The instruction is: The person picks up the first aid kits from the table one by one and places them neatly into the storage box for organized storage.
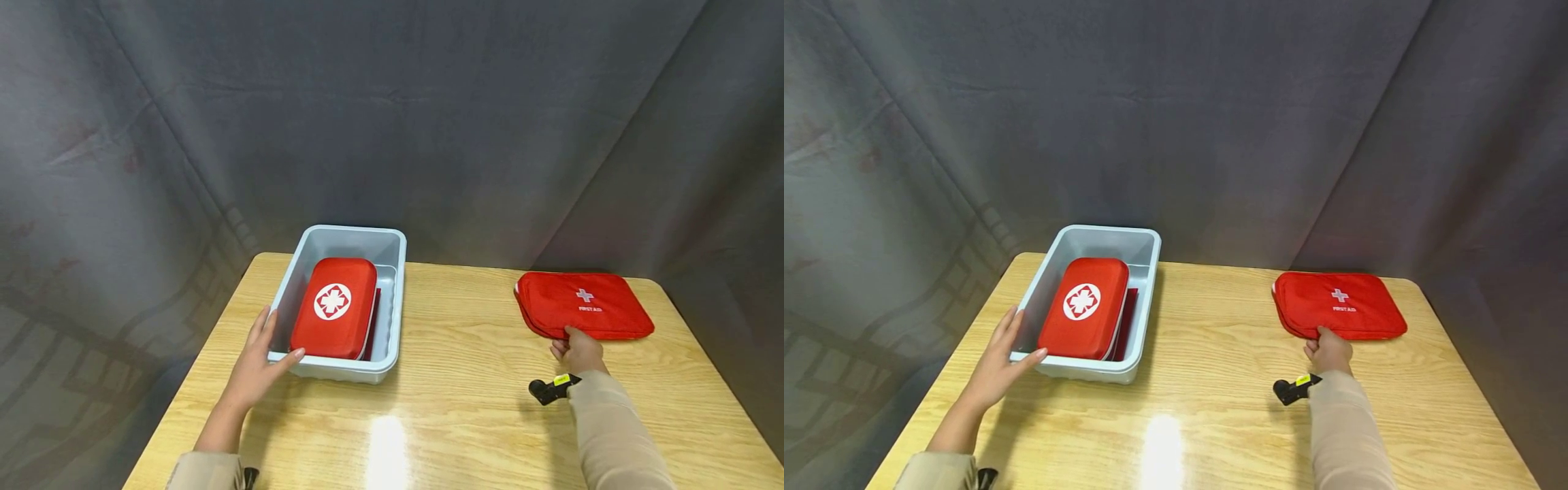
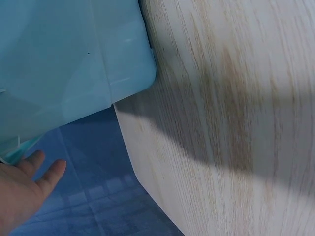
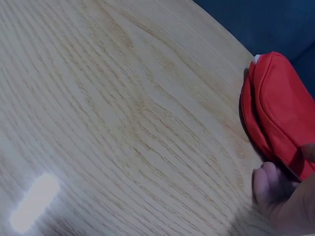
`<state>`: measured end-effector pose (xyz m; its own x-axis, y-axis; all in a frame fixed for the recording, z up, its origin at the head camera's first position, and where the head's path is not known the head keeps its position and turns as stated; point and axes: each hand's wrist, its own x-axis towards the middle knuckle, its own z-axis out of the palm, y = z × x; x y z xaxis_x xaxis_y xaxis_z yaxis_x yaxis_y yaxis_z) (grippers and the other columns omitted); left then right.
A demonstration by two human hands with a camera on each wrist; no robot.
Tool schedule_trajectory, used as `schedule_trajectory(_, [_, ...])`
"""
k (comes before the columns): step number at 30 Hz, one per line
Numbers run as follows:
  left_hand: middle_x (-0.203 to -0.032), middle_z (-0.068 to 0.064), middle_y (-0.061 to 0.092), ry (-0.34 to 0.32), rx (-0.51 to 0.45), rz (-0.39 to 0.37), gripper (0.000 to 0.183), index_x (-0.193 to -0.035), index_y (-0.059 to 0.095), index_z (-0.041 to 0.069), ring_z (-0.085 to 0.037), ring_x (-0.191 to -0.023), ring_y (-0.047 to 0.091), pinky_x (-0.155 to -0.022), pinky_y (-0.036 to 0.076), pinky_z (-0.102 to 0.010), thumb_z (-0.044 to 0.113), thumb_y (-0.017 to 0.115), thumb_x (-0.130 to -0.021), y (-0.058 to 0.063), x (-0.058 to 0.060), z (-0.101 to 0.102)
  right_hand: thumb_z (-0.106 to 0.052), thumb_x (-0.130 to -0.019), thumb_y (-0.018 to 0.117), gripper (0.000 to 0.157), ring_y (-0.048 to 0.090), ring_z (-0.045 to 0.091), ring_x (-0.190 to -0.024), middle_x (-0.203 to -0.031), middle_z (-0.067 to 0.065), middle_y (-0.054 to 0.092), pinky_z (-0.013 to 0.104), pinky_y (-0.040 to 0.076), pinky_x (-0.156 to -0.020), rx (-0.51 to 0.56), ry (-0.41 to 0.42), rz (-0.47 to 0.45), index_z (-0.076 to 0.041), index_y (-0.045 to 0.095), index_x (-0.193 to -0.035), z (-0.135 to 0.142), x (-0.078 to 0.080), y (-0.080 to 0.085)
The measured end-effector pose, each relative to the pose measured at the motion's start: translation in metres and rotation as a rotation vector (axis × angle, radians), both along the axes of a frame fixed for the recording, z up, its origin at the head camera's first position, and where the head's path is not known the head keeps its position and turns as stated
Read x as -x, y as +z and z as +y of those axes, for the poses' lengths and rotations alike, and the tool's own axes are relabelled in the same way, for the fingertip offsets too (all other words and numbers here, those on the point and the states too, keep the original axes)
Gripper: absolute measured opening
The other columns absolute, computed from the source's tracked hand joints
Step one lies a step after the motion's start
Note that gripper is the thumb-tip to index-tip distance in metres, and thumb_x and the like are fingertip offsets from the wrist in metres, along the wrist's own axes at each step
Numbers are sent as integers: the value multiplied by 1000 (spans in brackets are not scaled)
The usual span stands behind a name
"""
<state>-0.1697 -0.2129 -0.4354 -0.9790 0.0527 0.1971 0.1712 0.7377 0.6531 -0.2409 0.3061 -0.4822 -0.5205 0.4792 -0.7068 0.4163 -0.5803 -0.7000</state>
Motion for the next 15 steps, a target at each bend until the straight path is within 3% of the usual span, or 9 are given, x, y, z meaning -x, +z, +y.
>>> schedule_trajectory(6, [-142,-11,10,-5,-1,23,84,-136,20,0,-37,-121,22,-89,27,-56,36,65,-74,-1,1,-1,-10,-82,53,8,53,9,-45,-53,3,48,22,49,-56,55,-59,62,-7,47,-87,-2,-6,5])
schedule_trajectory(11, [-142,-10,9,-13,-1,11,85,-136,20,0,-36,-121,23,-88,29,-55,38,64,-74,0,1,1,-9,-80,56,10,50,8,-44,-54,1,47,21,49,-53,67,-121,52,-8,49,-87,0,-7,5])
schedule_trajectory(15, [-142,-10,9,-12,4,1,85,-136,19,1,-36,-121,23,-87,30,-55,39,64,-74,2,1,2,-13,-80,55,13,48,7,-44,-56,-1,46,20,48,-50,30,-104,34,-10,46,-89,0,-8,7])
